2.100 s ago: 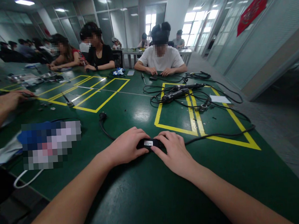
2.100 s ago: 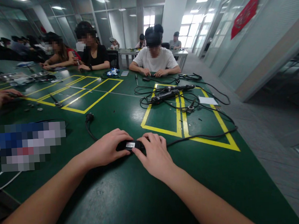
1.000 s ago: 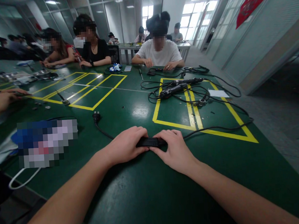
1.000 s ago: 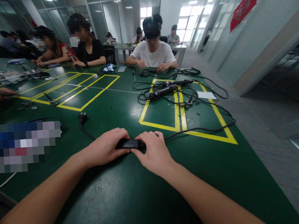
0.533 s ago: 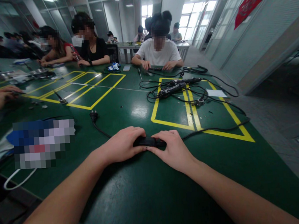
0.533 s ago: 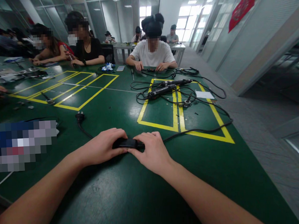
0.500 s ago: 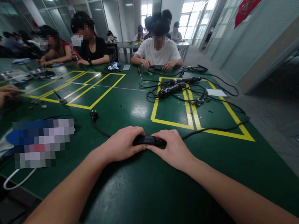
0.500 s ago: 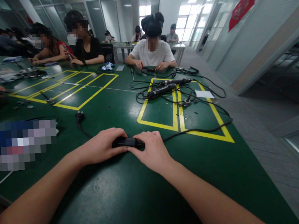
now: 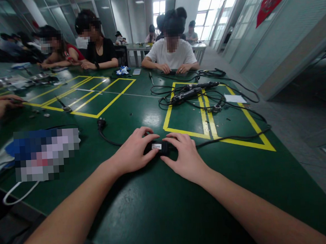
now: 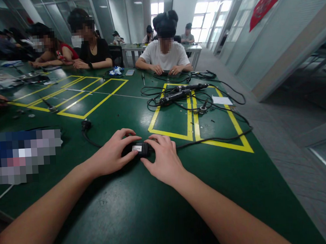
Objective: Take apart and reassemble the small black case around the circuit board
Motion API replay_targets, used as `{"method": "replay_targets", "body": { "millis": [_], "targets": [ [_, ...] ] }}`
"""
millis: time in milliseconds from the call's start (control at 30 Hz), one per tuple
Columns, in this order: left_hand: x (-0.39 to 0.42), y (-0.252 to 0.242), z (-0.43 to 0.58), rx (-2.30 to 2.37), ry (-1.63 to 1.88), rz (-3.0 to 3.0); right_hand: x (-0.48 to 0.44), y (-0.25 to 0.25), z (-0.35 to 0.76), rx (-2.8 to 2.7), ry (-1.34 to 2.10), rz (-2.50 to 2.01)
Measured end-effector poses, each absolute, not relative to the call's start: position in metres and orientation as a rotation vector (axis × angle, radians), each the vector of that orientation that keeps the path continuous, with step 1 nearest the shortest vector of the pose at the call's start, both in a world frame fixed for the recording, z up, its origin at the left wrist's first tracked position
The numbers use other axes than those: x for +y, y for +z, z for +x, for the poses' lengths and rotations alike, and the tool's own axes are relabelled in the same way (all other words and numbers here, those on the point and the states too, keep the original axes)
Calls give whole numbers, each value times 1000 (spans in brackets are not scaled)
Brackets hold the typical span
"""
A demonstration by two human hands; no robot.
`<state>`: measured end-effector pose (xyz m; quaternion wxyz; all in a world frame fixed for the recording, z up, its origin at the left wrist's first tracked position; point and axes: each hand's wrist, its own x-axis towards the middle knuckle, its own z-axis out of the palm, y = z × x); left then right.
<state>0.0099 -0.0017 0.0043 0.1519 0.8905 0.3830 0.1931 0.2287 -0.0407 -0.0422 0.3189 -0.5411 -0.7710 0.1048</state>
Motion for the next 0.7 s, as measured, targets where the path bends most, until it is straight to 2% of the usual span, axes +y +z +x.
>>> {"method": "replay_targets", "body": {
  "millis": [233,500,700],
  "targets": [
    [-1,2,10,999,456,2579,-38,-46,229,-2079,253,-1485],
    [1,5,10,1002,513,2508,-37,-47,231,-2056,291,-1482],
    [12,4,3,1303,591,2494,-38,-45,231,-2058,297,-1481]
  ]
}}
